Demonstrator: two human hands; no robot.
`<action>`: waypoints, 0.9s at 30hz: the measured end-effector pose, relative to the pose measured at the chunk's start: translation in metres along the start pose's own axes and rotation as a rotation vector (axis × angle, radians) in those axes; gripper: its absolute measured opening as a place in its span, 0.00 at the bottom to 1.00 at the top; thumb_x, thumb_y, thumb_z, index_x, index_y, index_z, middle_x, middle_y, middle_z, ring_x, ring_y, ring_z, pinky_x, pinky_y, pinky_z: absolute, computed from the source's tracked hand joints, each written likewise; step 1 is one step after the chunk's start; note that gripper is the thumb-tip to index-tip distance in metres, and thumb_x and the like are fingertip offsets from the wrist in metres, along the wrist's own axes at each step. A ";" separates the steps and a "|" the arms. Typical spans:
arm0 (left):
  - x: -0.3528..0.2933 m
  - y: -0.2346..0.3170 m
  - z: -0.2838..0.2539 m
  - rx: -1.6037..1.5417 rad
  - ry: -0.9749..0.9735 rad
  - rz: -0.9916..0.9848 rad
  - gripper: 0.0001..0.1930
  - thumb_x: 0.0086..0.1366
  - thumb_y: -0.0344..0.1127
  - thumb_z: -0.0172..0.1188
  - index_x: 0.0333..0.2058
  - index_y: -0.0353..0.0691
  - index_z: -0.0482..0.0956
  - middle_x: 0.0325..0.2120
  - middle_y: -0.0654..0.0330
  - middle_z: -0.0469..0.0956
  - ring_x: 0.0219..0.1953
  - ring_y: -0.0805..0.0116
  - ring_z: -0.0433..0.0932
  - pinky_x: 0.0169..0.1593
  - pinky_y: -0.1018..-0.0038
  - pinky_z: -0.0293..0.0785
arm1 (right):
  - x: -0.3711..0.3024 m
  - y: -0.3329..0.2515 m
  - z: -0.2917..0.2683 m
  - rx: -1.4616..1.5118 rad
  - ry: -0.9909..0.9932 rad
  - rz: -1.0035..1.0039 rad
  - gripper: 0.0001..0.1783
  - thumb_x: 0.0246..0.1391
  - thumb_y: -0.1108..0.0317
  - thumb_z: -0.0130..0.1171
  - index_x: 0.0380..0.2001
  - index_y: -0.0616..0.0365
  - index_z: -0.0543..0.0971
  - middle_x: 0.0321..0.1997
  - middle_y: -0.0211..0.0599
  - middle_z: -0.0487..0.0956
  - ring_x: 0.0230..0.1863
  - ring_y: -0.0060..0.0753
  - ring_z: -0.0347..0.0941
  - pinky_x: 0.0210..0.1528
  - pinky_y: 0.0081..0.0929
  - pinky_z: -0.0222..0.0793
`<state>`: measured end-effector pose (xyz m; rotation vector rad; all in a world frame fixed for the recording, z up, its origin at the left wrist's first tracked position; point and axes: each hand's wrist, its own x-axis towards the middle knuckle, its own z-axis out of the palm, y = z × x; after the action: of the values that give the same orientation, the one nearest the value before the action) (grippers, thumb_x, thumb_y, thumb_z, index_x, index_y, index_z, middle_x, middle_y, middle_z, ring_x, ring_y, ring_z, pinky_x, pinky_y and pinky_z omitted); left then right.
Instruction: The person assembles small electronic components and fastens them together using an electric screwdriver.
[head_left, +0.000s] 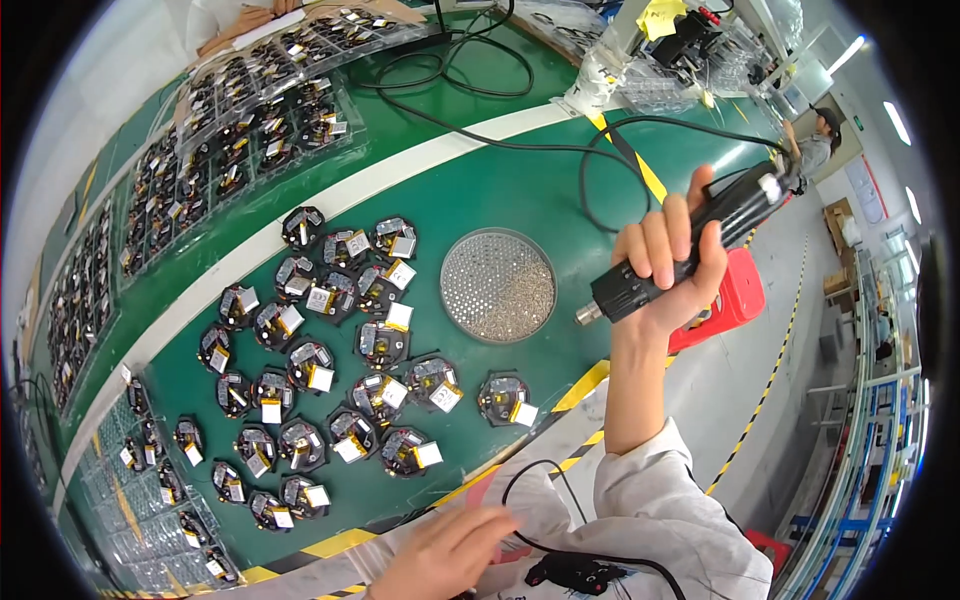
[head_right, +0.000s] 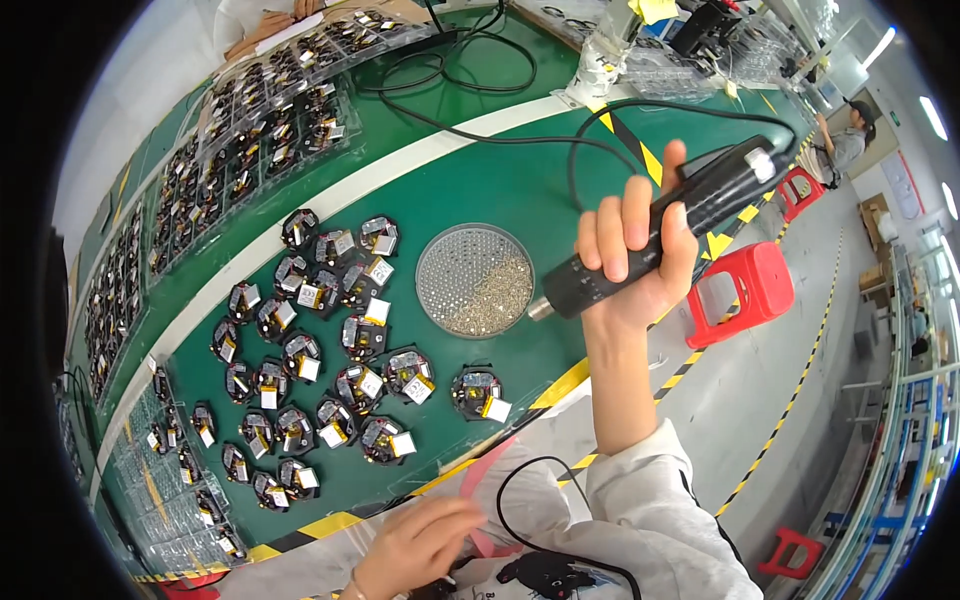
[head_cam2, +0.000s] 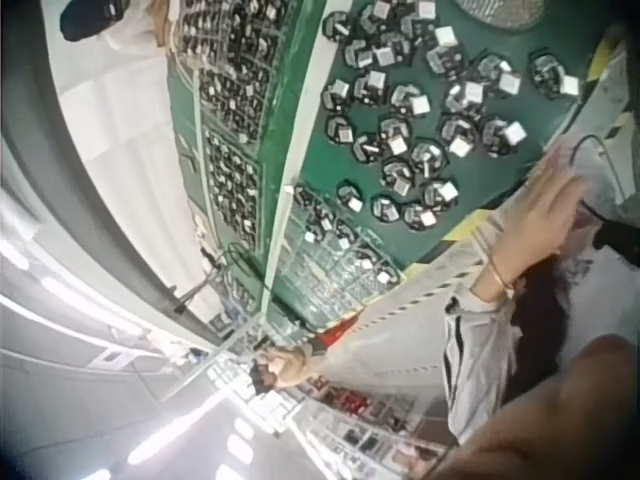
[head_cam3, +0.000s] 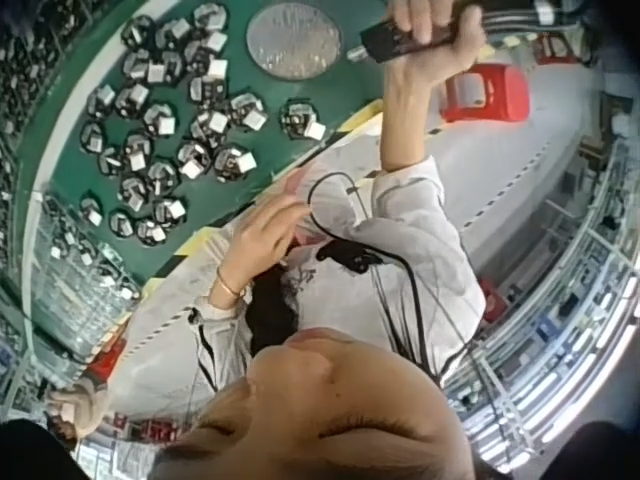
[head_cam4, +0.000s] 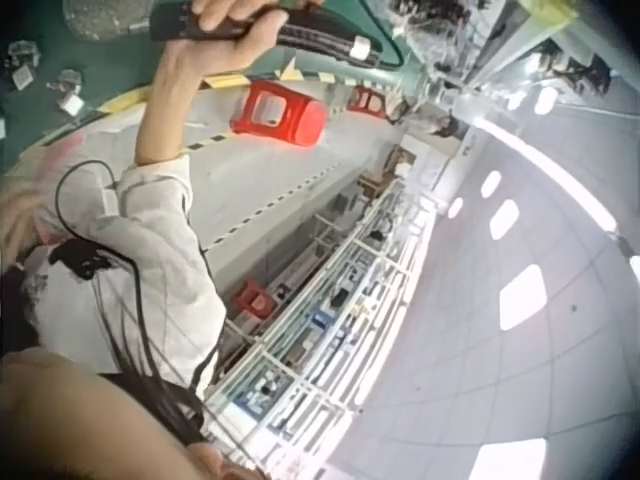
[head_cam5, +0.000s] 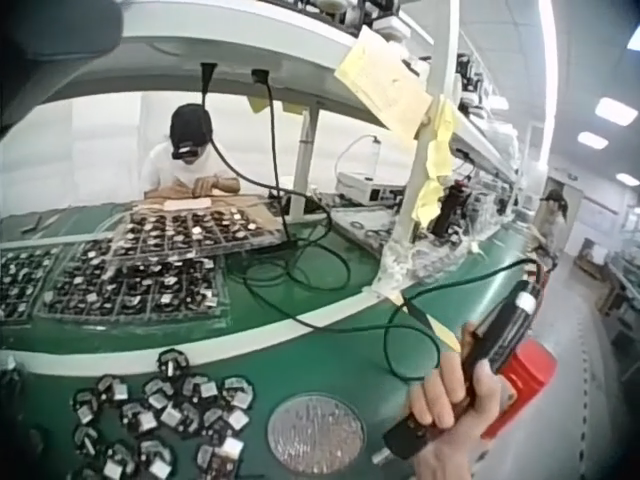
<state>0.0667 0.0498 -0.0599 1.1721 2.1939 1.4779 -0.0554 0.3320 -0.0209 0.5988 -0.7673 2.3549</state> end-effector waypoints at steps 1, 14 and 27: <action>0.019 -0.001 0.006 0.140 0.071 0.050 0.16 0.53 0.27 0.61 0.43 0.40 0.77 0.40 0.57 0.77 0.41 0.56 0.77 0.44 0.66 0.75 | 0.006 0.006 0.008 -0.048 -0.046 -0.034 0.24 0.62 0.64 0.46 0.60 0.60 0.63 0.22 0.25 0.62 0.15 0.15 0.58 0.22 0.18 0.59; 0.094 -0.028 0.014 0.488 0.258 -0.150 0.21 0.52 0.32 0.61 0.45 0.31 0.72 0.50 0.49 0.70 0.54 0.48 0.69 0.53 0.58 0.67 | -0.005 0.045 0.032 -0.576 -0.338 0.062 0.35 0.63 0.56 0.50 0.67 0.43 0.47 0.25 0.30 0.67 0.17 0.27 0.67 0.25 0.31 0.68; 0.133 -0.016 0.044 1.091 0.365 -0.294 0.07 0.50 0.30 0.58 0.30 0.39 0.78 0.43 0.66 0.74 0.44 0.66 0.69 0.44 0.65 0.52 | -0.001 0.042 0.011 -0.732 -0.520 -0.149 0.33 0.63 0.59 0.48 0.66 0.53 0.49 0.25 0.31 0.68 0.12 0.24 0.65 0.18 0.25 0.68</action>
<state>-0.0009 0.1728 -0.0644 0.7222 3.3798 0.3004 -0.0796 0.2965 -0.0289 0.8914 -1.6405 1.6047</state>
